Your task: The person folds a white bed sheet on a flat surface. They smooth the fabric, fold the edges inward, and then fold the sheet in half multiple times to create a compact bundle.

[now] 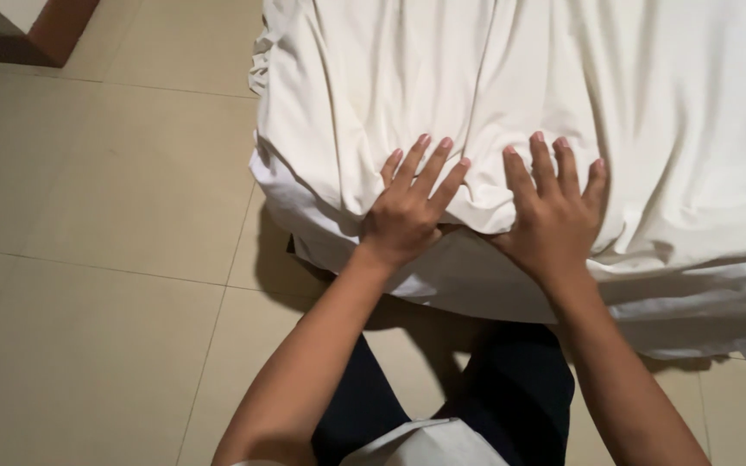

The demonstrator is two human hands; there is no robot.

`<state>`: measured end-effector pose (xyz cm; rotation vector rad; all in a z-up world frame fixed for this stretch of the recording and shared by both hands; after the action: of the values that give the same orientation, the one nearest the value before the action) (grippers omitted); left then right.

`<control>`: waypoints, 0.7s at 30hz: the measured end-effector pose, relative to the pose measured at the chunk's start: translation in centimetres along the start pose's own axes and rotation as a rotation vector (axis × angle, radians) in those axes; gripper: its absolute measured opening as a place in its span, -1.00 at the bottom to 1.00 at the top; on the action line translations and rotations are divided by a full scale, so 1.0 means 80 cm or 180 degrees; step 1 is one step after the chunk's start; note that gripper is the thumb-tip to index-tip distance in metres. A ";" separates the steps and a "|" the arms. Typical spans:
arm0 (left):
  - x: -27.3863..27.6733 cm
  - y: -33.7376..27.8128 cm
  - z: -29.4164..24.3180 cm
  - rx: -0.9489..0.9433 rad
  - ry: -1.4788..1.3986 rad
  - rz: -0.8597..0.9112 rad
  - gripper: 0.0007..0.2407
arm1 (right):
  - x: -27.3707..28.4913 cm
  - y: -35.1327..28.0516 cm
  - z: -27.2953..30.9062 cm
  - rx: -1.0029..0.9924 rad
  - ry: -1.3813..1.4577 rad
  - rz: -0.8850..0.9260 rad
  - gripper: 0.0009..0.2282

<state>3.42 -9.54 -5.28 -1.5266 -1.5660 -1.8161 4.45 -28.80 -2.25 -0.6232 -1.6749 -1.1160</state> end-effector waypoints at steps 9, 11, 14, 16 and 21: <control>0.036 -0.008 -0.003 -0.0176 -0.0855 0.0421 -0.18 | -0.018 -0.013 -0.010 -0.0001 0.0001 0.0386 -0.14; 0.037 -0.029 0.007 -0.0205 -0.1188 0.0321 -0.24 | -0.012 -0.013 0.005 -0.0090 0.0070 0.0563 -0.11; 0.046 -0.049 0.033 -0.0387 -0.1284 0.0147 -0.31 | -0.016 -0.010 0.038 -0.0071 0.0311 0.0674 -0.04; 0.068 -0.061 0.048 -0.0502 -0.1070 0.0097 -0.32 | -0.020 -0.009 0.070 0.0048 0.0492 0.0652 0.00; 0.108 -0.074 0.089 0.0181 -0.0168 0.0559 -0.31 | -0.002 0.029 0.150 0.0429 0.0806 0.0615 -0.25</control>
<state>-0.90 2.00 -2.36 -1.6422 -1.4433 -1.6352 1.02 -17.07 -2.54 -0.5220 -1.4267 -0.8958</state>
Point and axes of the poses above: each hand's wrist, its own y-axis towards the middle knuckle, its own x-axis out of the back of the hand, z = x × y, the point moved 3 cm from there along y, towards the middle knuckle, and after that the axes turned 14 degrees about z, right-handed, at the moved point
